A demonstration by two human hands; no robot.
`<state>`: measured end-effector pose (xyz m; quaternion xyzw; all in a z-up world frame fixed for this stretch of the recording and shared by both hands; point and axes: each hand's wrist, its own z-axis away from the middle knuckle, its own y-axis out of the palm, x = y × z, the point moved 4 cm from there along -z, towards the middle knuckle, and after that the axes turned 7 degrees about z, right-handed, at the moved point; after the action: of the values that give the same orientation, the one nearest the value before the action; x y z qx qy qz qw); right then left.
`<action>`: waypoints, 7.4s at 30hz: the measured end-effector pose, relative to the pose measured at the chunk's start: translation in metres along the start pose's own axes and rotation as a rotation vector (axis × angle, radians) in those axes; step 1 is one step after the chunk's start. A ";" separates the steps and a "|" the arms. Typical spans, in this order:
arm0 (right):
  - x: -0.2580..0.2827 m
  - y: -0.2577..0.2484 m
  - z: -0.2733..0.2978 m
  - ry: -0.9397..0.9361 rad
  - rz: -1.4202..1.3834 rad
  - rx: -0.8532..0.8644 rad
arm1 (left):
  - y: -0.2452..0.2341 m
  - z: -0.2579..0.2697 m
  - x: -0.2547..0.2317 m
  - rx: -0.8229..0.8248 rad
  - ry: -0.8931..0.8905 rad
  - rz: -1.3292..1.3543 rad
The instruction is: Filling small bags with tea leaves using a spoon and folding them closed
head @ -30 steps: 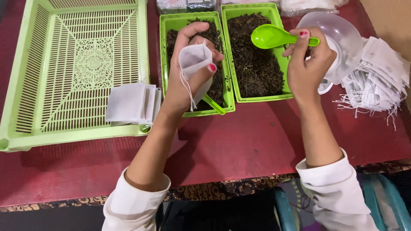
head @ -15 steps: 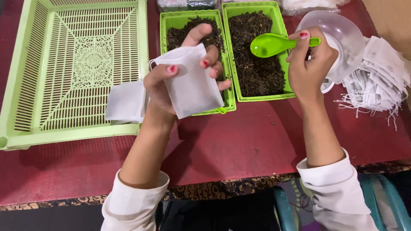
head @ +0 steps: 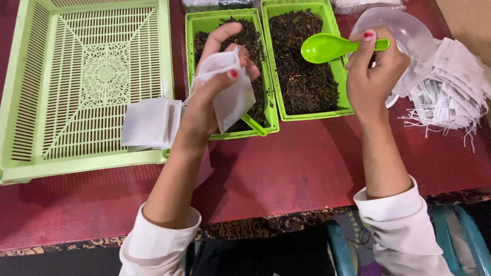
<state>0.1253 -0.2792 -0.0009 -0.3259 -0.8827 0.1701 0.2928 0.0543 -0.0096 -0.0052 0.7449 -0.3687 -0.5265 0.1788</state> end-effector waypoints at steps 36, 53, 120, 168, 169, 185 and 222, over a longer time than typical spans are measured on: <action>-0.014 0.023 0.003 -0.220 0.604 0.128 | 0.005 -0.002 0.024 -0.088 0.124 -0.997; -0.050 0.025 0.002 0.013 0.318 0.108 | 0.004 -0.002 0.027 -0.079 0.074 -0.993; 0.088 0.002 0.042 -0.610 0.039 -0.071 | -0.019 -0.005 0.043 -0.128 0.037 -1.292; -0.031 0.015 -0.004 -0.277 0.189 0.217 | -0.015 -0.005 0.037 -0.194 0.005 -1.277; -0.029 0.012 -0.004 -0.276 0.190 0.216 | -0.014 -0.006 0.037 -0.192 0.005 -1.278; -0.019 0.019 0.003 -0.171 0.067 0.254 | -0.007 -0.006 0.032 -0.139 0.028 -1.222; -0.049 0.023 -0.001 0.151 -0.002 0.184 | -0.009 -0.006 0.035 -0.148 -0.029 -1.152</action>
<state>0.1671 -0.2959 -0.0317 -0.3087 -0.8390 0.2253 0.3873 0.0690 -0.0305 -0.0319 0.8035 0.1316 -0.5735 -0.0903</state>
